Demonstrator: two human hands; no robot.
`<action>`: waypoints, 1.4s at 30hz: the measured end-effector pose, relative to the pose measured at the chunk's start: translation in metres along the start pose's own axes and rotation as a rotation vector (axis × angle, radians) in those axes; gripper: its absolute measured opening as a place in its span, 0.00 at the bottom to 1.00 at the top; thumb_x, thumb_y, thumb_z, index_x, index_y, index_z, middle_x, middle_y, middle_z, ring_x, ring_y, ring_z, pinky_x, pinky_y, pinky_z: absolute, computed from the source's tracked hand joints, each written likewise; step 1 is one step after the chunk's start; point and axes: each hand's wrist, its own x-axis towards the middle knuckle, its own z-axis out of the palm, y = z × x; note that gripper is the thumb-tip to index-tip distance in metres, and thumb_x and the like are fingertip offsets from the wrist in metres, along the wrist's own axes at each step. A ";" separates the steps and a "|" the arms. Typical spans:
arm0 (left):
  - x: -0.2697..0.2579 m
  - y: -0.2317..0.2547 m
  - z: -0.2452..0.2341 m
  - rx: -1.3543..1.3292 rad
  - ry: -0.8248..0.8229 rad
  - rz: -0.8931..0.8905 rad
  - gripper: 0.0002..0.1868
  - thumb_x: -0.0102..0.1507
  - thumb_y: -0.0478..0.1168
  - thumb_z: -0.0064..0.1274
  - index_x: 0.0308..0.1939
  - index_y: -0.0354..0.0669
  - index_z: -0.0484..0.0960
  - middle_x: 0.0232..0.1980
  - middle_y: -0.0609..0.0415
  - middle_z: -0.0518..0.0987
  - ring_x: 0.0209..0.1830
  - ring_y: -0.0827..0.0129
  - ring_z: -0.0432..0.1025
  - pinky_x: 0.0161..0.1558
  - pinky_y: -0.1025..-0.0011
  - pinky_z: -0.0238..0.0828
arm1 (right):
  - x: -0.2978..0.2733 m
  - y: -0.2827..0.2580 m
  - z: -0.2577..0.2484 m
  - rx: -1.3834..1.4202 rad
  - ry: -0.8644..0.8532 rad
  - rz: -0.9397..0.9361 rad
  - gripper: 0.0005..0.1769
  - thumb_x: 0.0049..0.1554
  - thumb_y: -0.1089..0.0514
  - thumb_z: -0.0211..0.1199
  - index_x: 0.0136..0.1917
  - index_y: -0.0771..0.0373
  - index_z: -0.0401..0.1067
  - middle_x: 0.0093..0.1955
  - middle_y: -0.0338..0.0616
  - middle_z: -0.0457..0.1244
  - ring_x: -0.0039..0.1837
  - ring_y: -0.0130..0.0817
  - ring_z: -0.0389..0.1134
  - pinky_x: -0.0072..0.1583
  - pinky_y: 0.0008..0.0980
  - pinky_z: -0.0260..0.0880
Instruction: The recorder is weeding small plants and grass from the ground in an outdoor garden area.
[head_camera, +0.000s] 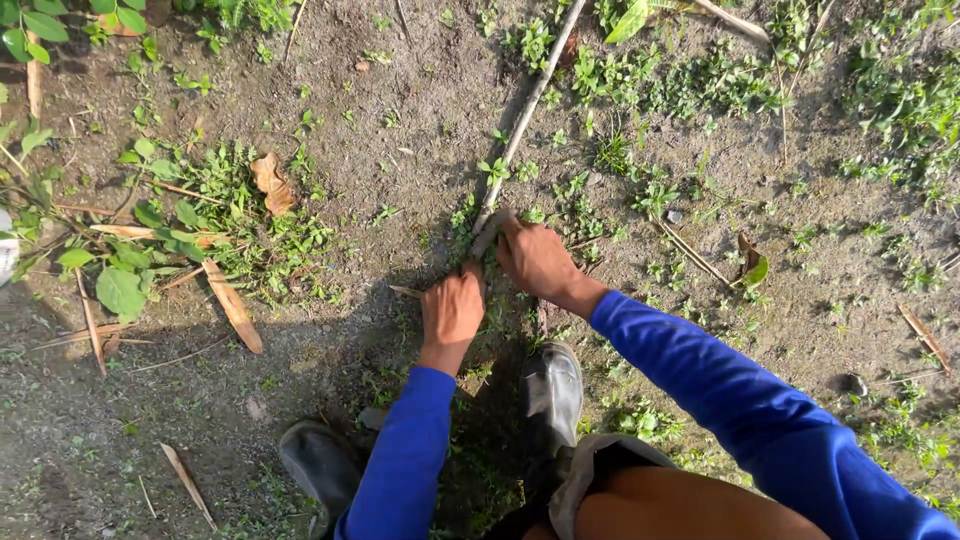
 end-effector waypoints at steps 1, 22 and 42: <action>-0.002 0.005 -0.011 0.001 0.000 -0.001 0.12 0.68 0.36 0.42 0.47 0.36 0.80 0.28 0.38 0.81 0.27 0.47 0.79 0.30 0.51 0.77 | 0.001 -0.005 -0.005 0.001 0.000 -0.001 0.10 0.64 0.60 0.51 0.50 0.71 0.65 0.36 0.54 0.63 0.28 0.43 0.62 0.31 0.43 0.65; 0.034 0.008 -0.085 -0.178 0.372 -0.087 0.11 0.70 0.43 0.50 0.39 0.40 0.76 0.40 0.43 0.81 0.35 0.46 0.78 0.33 0.53 0.76 | 0.087 0.026 -0.030 -0.367 0.235 -0.147 0.10 0.65 0.66 0.51 0.59 0.70 0.68 0.40 0.50 0.66 0.27 0.35 0.62 0.27 0.38 0.61; 0.062 -0.019 -0.017 -0.171 0.268 0.261 0.03 0.67 0.28 0.56 0.45 0.34 0.79 0.44 0.48 0.74 0.40 0.59 0.73 0.42 0.67 0.80 | 0.036 0.044 -0.058 -0.051 0.392 -0.211 0.24 0.49 0.64 0.68 0.60 0.72 0.72 0.56 0.56 0.65 0.53 0.52 0.70 0.54 0.45 0.76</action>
